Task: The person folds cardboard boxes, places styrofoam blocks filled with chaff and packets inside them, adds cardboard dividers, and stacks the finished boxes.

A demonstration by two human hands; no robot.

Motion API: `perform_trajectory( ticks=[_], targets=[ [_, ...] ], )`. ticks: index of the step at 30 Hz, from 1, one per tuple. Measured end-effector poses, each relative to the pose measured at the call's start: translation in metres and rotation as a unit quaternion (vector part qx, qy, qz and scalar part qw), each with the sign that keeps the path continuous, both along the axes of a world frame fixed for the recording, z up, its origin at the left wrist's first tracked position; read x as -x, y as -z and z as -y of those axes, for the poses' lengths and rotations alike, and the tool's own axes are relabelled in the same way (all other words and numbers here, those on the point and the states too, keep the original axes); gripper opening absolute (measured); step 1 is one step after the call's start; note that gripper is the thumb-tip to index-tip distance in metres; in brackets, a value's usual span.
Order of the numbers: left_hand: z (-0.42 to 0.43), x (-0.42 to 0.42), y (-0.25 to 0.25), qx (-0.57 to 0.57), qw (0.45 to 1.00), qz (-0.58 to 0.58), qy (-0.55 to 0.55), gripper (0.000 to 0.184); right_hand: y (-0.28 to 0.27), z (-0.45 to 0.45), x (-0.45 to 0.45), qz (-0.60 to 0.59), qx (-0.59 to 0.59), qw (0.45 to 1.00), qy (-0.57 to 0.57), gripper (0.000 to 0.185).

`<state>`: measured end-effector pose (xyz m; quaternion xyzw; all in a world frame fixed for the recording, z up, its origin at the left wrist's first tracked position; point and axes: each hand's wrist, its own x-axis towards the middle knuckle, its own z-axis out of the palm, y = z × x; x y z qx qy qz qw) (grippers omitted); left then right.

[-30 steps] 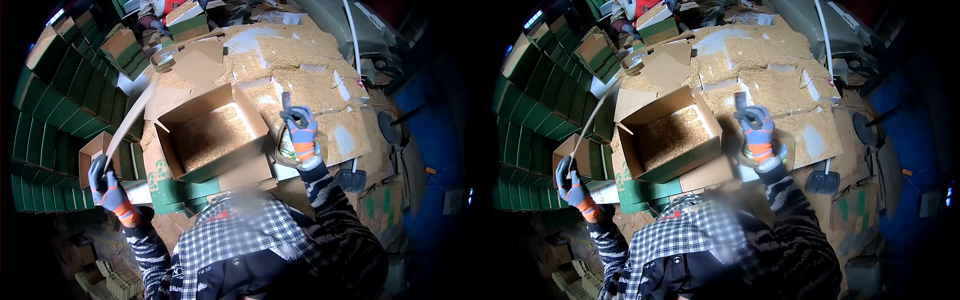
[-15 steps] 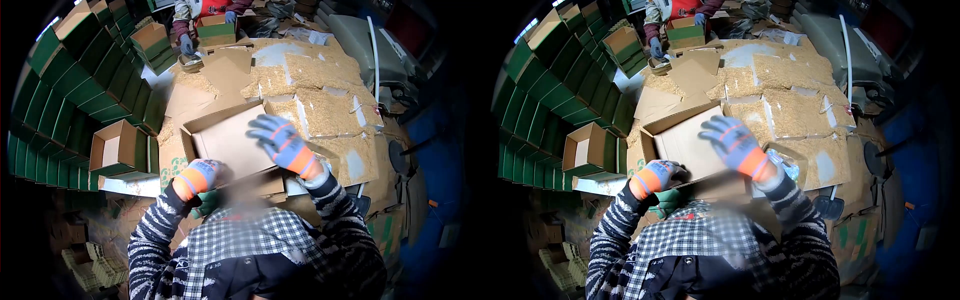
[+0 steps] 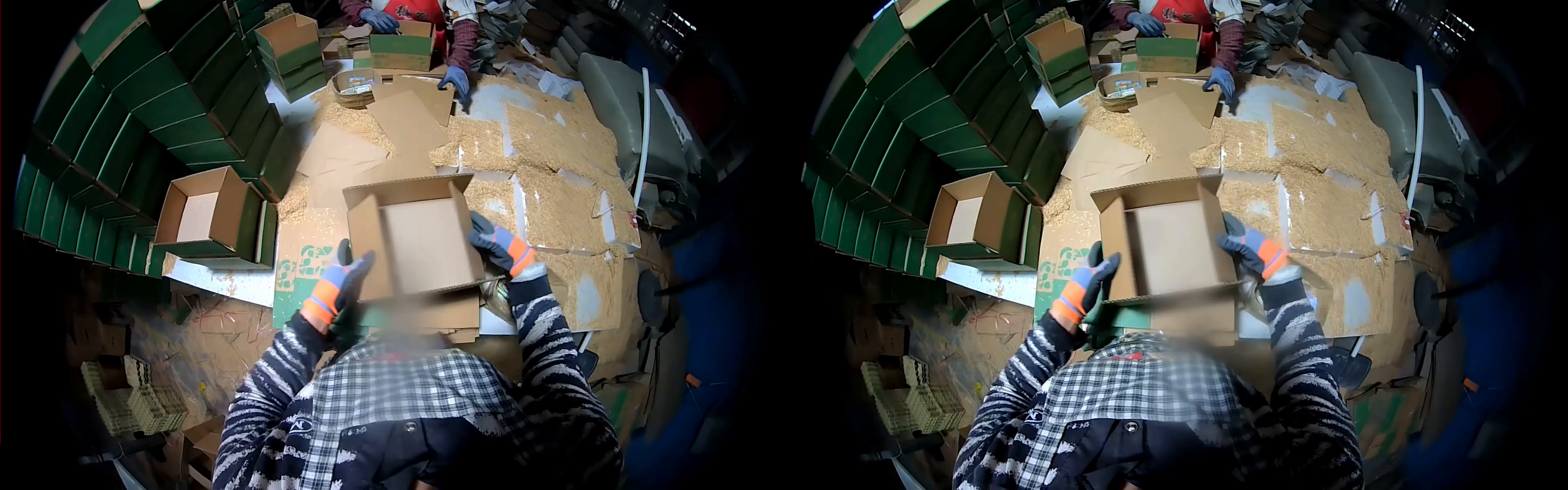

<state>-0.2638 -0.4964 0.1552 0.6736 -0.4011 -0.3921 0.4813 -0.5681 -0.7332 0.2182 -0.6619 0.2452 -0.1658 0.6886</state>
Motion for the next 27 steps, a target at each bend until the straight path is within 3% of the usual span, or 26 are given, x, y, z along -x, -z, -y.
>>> perform_trajectory(
  ticks=[1,3,4,5,6,11,12,15,16,17,19,21,25,27],
  targets=[
    [0.015,0.036,-0.047,-0.090,0.993,-0.062,-0.052,0.084,-0.020,-0.015,-0.013,-0.146,0.067,0.987,-0.021,0.080],
    [0.027,0.038,0.006,-0.029,0.986,-0.113,-0.116,0.090,0.019,-0.005,-0.027,-0.099,0.119,0.988,-0.011,0.086],
    [0.023,0.040,0.002,0.038,0.989,-0.041,-0.139,0.091,0.020,-0.012,-0.025,-0.075,0.119,0.990,0.026,0.089],
    [0.021,0.025,0.051,0.032,0.992,0.028,-0.118,0.076,0.018,-0.021,-0.022,-0.047,0.121,0.990,0.057,0.093],
    [0.013,0.018,0.059,0.056,0.988,0.121,-0.084,0.068,0.001,-0.036,-0.026,-0.011,0.107,0.991,0.076,0.097],
    [-0.035,-0.030,0.002,0.123,0.991,0.048,-0.021,0.058,-0.072,-0.079,-0.090,0.088,0.012,0.988,0.128,0.087],
    [-0.047,-0.054,-0.017,0.165,0.985,0.034,-0.041,0.057,-0.078,-0.083,-0.105,0.113,0.070,0.983,0.124,0.085],
    [-0.095,-0.156,-0.066,0.311,0.908,0.096,-0.264,0.056,-0.084,-0.094,-0.157,0.168,0.191,0.957,0.140,0.081],
    [-0.110,-0.190,-0.081,0.295,0.861,0.134,-0.393,0.051,-0.085,-0.098,-0.183,0.172,0.199,0.951,0.162,0.080],
    [-0.125,-0.231,-0.072,0.363,0.790,0.079,-0.488,0.048,-0.088,-0.104,-0.212,0.177,0.209,0.944,0.185,0.079],
    [-0.165,-0.324,-0.020,0.325,0.737,0.105,-0.583,0.050,-0.084,-0.121,-0.271,0.186,0.254,0.919,0.235,0.084],
    [-0.197,-0.387,0.027,0.165,0.789,0.184,-0.562,0.054,-0.096,-0.160,-0.330,0.266,0.097,0.932,0.226,0.085],
    [-0.198,-0.419,0.083,0.244,0.813,-0.032,-0.527,0.060,-0.052,-0.211,-0.435,0.310,-0.179,0.916,0.180,0.095],
    [-0.203,-0.429,0.114,0.280,0.823,-0.089,-0.486,0.061,0.017,-0.215,-0.488,0.255,-0.085,0.948,0.172,0.093]
  ],
)
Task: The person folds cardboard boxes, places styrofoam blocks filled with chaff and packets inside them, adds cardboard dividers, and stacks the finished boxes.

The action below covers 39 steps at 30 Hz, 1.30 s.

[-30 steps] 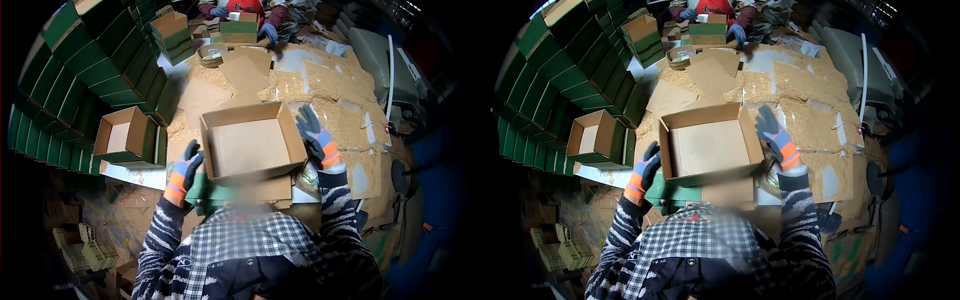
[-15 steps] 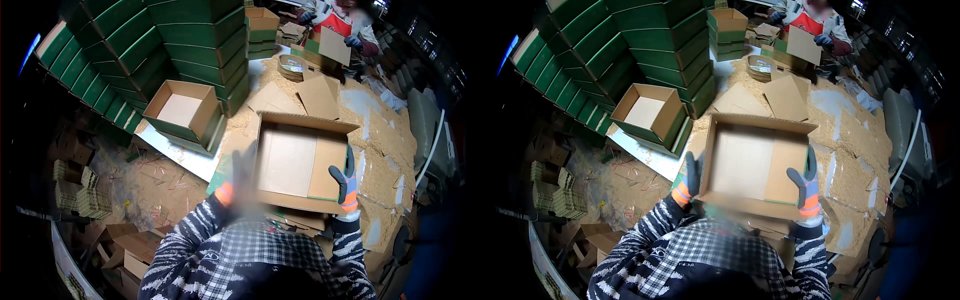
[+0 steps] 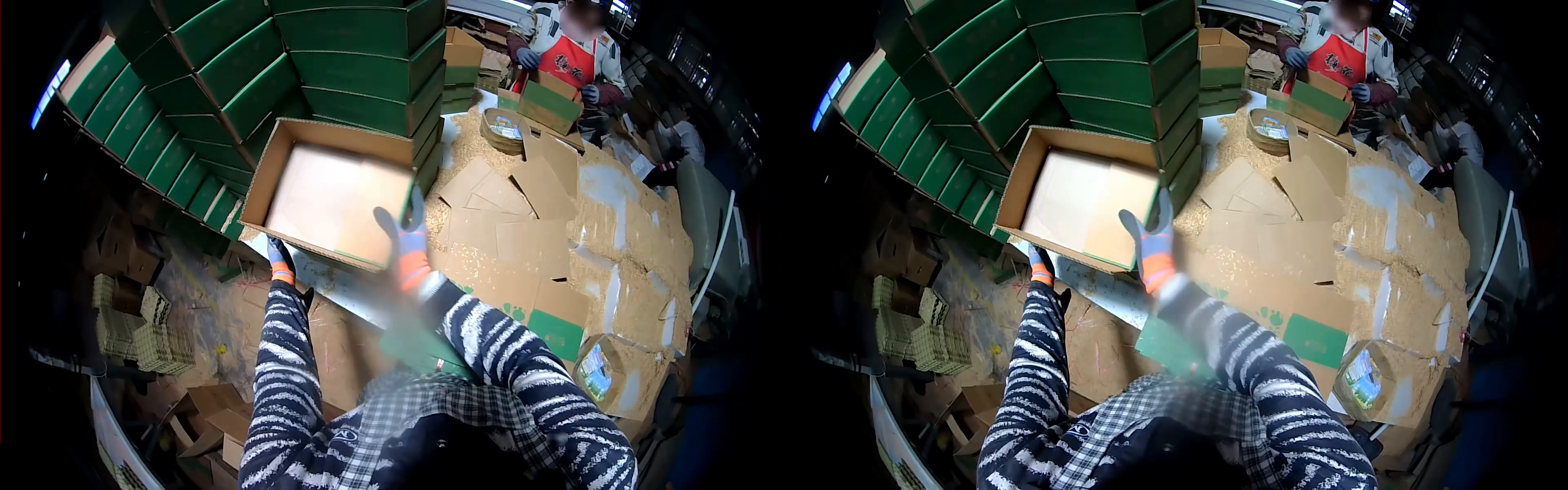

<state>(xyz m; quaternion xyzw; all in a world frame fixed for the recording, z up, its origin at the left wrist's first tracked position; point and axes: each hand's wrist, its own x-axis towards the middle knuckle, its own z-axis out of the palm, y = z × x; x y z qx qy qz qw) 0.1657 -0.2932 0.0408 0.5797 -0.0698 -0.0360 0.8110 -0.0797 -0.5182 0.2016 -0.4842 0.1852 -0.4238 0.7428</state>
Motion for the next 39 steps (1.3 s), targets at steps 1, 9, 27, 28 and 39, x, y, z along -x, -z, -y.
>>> perform_trajectory(
  ticks=[1,9,27,28,39],
  targets=[
    [-0.005,-0.006,0.016,0.017,0.999,0.016,0.027,0.060,0.006,-0.001,-0.004,-0.061,-0.019,0.997,-0.044,0.089],
    [0.032,0.207,-0.084,-0.183,0.963,0.164,-0.108,0.047,0.009,0.092,0.177,-0.340,0.379,0.858,-0.065,0.058],
    [0.243,0.360,-0.308,-0.460,0.571,0.527,0.429,0.046,-0.123,0.113,0.412,-0.399,0.605,0.639,0.259,0.073],
    [0.239,0.371,-0.331,-0.426,0.558,0.598,0.387,0.041,-0.137,0.122,0.413,-0.396,0.620,0.618,0.277,0.070],
    [0.255,0.319,-0.338,-0.504,0.515,0.484,0.496,0.053,-0.118,0.144,0.440,-0.112,0.693,0.694,0.162,0.025]
  ],
)
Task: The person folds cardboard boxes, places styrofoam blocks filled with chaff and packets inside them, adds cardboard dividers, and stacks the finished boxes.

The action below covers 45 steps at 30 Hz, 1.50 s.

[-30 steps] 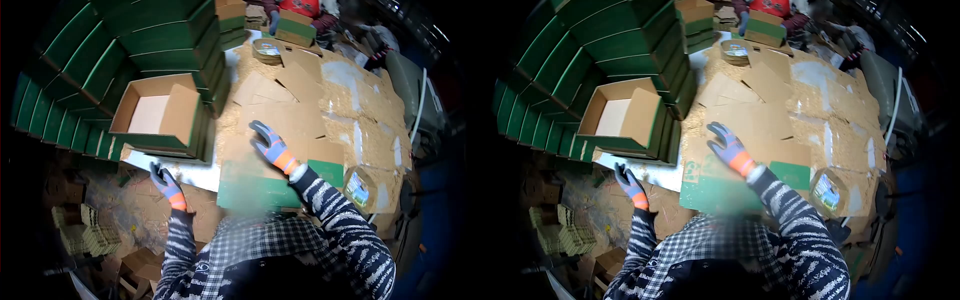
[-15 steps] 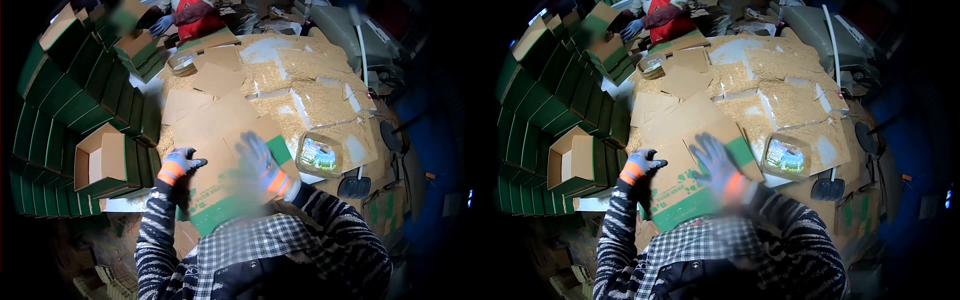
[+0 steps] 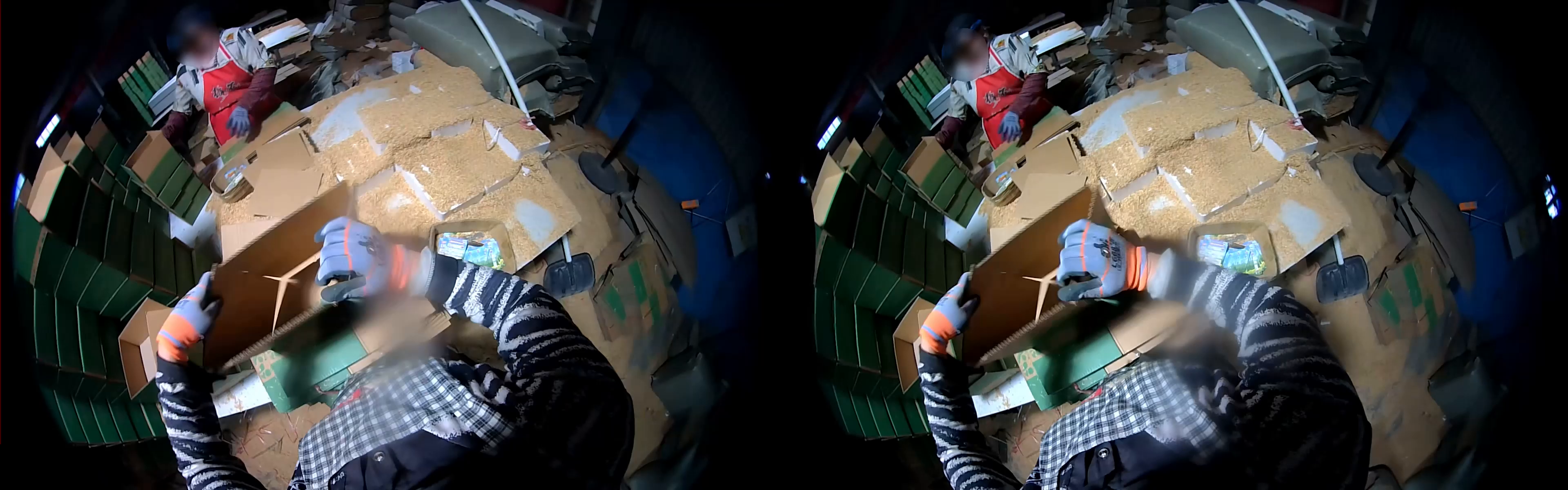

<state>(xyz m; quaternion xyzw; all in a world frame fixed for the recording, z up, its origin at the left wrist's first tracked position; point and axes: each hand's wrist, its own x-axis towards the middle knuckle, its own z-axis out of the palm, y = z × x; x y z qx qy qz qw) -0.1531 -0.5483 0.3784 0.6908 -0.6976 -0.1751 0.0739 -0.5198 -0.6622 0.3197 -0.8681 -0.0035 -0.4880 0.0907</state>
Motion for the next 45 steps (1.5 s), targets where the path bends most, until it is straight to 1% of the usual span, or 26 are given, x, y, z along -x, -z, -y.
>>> perform_trajectory(
  ticks=[3,5,7,9,11,13,15,17,19,21,23,24,25,26,27,28,30,32,33,35,37,38,41,42,44,45],
  targets=[
    [0.016,-0.022,0.015,0.027,0.942,-0.327,-0.069,0.044,-0.023,-0.014,-0.002,0.045,-0.146,0.984,-0.090,0.004],
    [0.029,0.018,0.047,0.309,0.919,-0.243,-0.027,0.034,-0.009,-0.016,-0.028,-0.111,-0.256,0.954,-0.111,0.015],
    [0.028,0.048,0.074,0.339,0.891,-0.300,-0.029,0.035,0.005,-0.027,-0.040,-0.288,-0.173,0.941,-0.025,0.029],
    [0.023,0.084,0.066,0.331,0.911,-0.228,0.085,0.035,0.016,-0.019,-0.043,-0.071,0.012,0.997,-0.002,0.036],
    [0.012,0.099,0.060,0.301,0.926,0.054,0.221,0.040,-0.022,-0.028,-0.026,-0.209,-0.096,0.958,0.173,0.059],
    [0.004,0.084,0.087,0.144,0.968,0.046,0.201,0.041,-0.042,-0.042,-0.015,-0.269,-0.226,0.920,0.174,0.075],
    [0.006,0.064,0.106,0.129,0.970,-0.146,0.147,0.040,-0.060,-0.061,-0.010,-0.424,-0.225,0.875,-0.051,0.086],
    [0.012,0.057,0.105,0.007,0.919,-0.391,0.055,0.038,-0.038,-0.040,-0.033,-0.611,-0.134,0.776,-0.082,0.079],
    [0.005,0.034,0.113,0.109,0.856,-0.505,0.015,0.039,-0.022,-0.002,-0.028,-0.452,-0.175,0.866,-0.124,0.071],
    [-0.009,0.037,0.127,0.251,0.703,-0.653,-0.129,0.044,-0.016,0.012,-0.030,-0.499,-0.133,0.856,-0.019,0.073],
    [-0.030,0.012,0.153,0.286,0.700,-0.587,-0.288,0.045,-0.021,0.010,-0.021,-0.452,-0.235,0.861,0.007,0.071],
    [-0.048,-0.001,0.162,0.332,0.836,-0.375,-0.223,0.048,-0.009,0.014,-0.019,-0.329,-0.276,0.903,-0.019,0.071],
    [-0.057,-0.009,0.168,0.355,0.914,-0.138,-0.142,0.050,-0.015,0.009,-0.014,-0.225,-0.339,0.911,-0.063,0.064],
    [-0.054,0.004,0.144,0.304,0.861,-0.383,-0.141,0.054,-0.006,0.001,-0.016,-0.112,-0.463,0.874,-0.097,0.061],
    [-0.054,0.025,0.102,0.231,0.751,-0.604,-0.134,0.058,0.009,-0.012,-0.021,0.003,-0.573,0.810,-0.128,0.058],
    [-0.052,0.040,0.061,0.235,0.830,-0.498,-0.088,0.066,0.026,-0.022,-0.028,0.063,-0.629,0.763,-0.134,0.057],
    [-0.046,0.064,-0.006,0.167,0.868,-0.451,-0.123,0.063,0.072,-0.050,-0.045,0.068,-0.686,0.716,-0.108,0.058],
    [-0.023,0.053,-0.009,0.072,0.882,-0.456,-0.098,0.061,0.122,-0.073,-0.056,-0.023,-0.745,0.659,-0.101,0.059],
    [-0.014,0.053,-0.002,0.002,0.862,-0.497,-0.102,0.062,0.147,-0.080,-0.053,-0.114,-0.799,0.575,-0.134,0.059],
    [-0.004,0.056,0.051,0.044,0.948,-0.306,0.082,0.065,0.179,-0.073,-0.023,-0.184,-0.866,0.403,-0.232,0.051],
    [-0.013,0.074,0.073,-0.075,0.968,-0.173,0.166,0.057,0.185,-0.029,0.000,-0.374,-0.706,0.598,-0.063,0.034],
    [-0.021,0.086,0.077,-0.123,0.955,-0.234,0.137,0.053,0.180,-0.003,0.035,-0.182,-0.727,0.659,-0.070,0.025],
    [-0.023,0.090,0.060,-0.093,0.950,-0.279,0.102,0.029,0.212,0.101,0.139,0.321,-0.701,0.625,0.123,0.024],
    [-0.020,0.082,0.061,-0.079,0.949,-0.294,0.077,0.026,0.234,0.138,0.175,0.320,-0.581,0.693,0.281,0.025],
    [-0.017,0.073,0.070,0.027,0.955,-0.296,-0.004,0.025,0.274,0.188,0.220,0.266,-0.567,0.570,0.532,0.051],
    [-0.014,0.067,0.073,0.098,0.947,-0.303,-0.045,0.030,0.281,0.203,0.237,0.117,-0.667,0.458,0.576,0.076]
  ],
)
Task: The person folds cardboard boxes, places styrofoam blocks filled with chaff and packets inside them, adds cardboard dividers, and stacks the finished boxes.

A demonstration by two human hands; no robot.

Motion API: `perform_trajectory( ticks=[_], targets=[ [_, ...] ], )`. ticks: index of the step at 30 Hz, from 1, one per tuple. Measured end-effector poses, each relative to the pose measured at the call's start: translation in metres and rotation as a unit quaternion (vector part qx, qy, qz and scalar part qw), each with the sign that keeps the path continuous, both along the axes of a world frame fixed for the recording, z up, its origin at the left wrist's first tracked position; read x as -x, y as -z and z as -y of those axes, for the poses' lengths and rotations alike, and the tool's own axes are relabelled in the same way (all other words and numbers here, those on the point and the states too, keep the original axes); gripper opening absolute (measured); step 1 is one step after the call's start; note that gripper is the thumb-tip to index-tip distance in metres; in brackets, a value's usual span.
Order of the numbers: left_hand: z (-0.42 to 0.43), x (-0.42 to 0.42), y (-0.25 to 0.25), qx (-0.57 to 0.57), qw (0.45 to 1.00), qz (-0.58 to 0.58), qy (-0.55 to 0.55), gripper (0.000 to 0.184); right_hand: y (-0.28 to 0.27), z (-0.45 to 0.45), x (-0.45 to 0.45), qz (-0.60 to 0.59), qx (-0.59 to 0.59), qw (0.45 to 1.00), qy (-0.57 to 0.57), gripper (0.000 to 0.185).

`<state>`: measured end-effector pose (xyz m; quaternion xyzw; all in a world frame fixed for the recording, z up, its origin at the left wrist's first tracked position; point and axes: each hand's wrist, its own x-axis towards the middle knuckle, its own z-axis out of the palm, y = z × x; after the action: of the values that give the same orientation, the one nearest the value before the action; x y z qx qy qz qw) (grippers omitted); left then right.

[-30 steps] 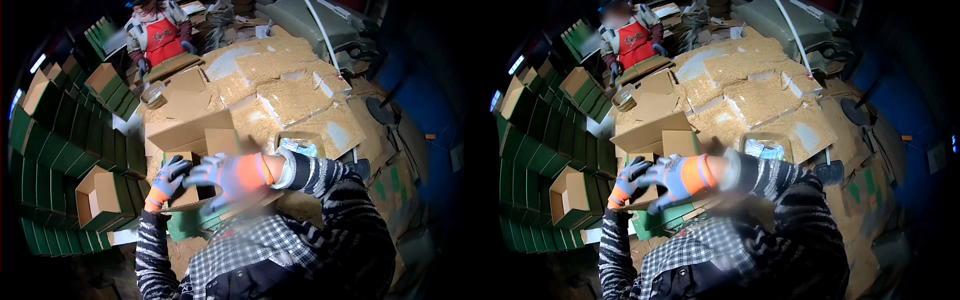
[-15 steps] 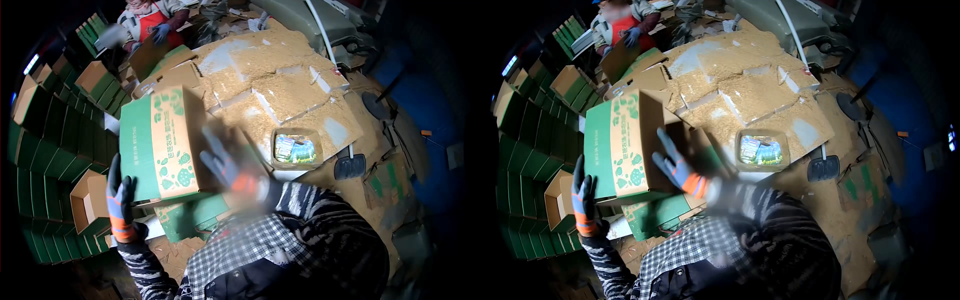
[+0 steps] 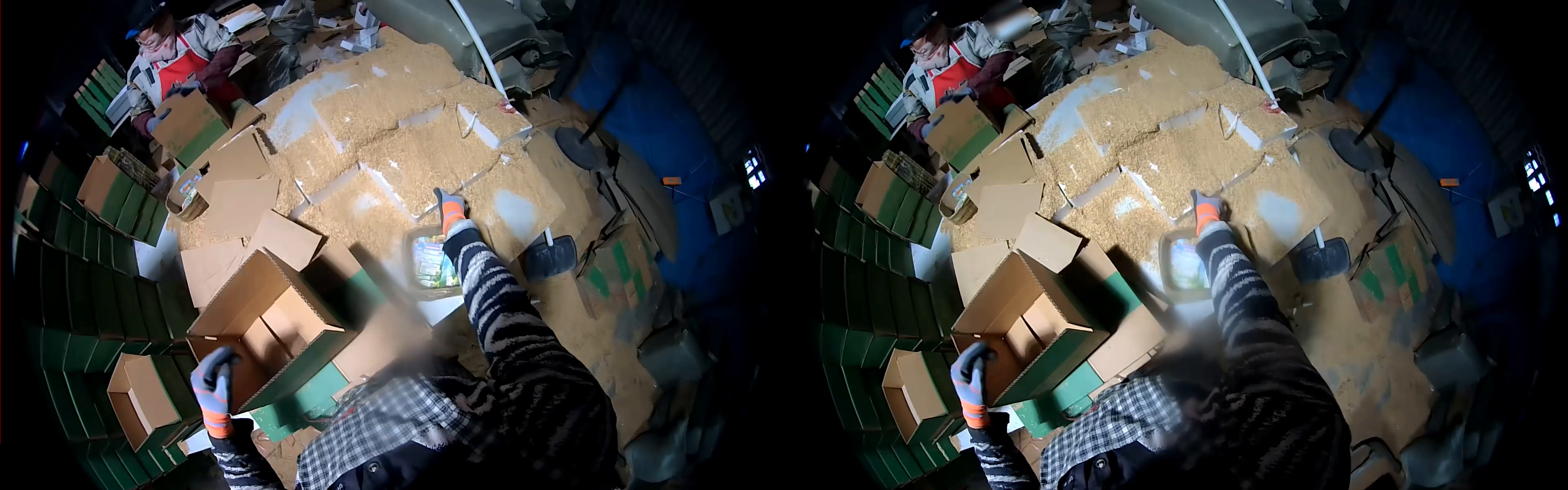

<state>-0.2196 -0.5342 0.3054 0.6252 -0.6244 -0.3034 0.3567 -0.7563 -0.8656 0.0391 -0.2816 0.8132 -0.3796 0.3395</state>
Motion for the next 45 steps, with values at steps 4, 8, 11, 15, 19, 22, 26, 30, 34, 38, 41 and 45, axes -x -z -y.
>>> perform_trajectory(
  ticks=[4,8,11,15,19,22,26,30,34,38,41,45],
  targets=[
    [0.009,-0.022,0.018,0.172,0.966,0.048,-0.188,0.042,0.018,0.047,-0.037,-0.076,-0.129,0.982,0.115,0.113],
    [0.010,-0.031,0.034,0.074,0.969,-0.064,-0.225,0.054,0.065,0.060,-0.061,-0.138,-0.169,0.943,0.249,0.130],
    [0.003,-0.026,0.031,0.032,0.973,-0.106,-0.201,0.057,0.081,0.060,-0.050,-0.051,-0.174,0.961,0.208,0.124],
    [0.005,-0.028,0.038,0.020,0.973,-0.120,-0.198,0.060,0.029,0.038,-0.084,-0.096,-0.105,0.965,0.220,0.125],
    [0.011,-0.031,0.038,0.003,0.971,-0.150,-0.188,0.061,-0.028,0.045,-0.101,-0.017,0.065,0.984,0.163,0.124],
    [0.017,-0.039,0.041,0.000,0.972,-0.163,-0.169,0.060,-0.008,0.064,-0.057,-0.128,0.180,0.970,0.096,0.116],
    [0.021,-0.042,0.041,-0.003,0.972,-0.165,-0.166,0.061,-0.068,0.017,0.013,-0.099,0.283,0.950,-0.090,0.098],
    [0.029,-0.044,0.051,0.044,0.971,-0.191,-0.133,0.066,-0.179,-0.047,0.016,0.152,0.365,0.897,-0.196,0.076],
    [0.045,-0.044,0.074,0.073,0.970,-0.185,-0.140,0.071,-0.297,-0.094,-0.038,0.218,0.359,0.840,-0.342,0.058],
    [0.061,-0.027,0.101,0.129,0.949,-0.227,-0.178,0.061,-0.355,-0.113,-0.115,0.287,0.280,0.816,-0.416,0.061],
    [0.064,-0.014,0.091,0.127,0.941,-0.216,-0.226,0.058,-0.376,-0.136,-0.183,0.243,0.234,0.799,-0.498,0.066],
    [0.059,-0.006,0.104,0.158,0.935,-0.249,-0.198,0.058,-0.366,-0.153,-0.258,0.228,0.120,0.755,-0.603,0.080]
  ],
)
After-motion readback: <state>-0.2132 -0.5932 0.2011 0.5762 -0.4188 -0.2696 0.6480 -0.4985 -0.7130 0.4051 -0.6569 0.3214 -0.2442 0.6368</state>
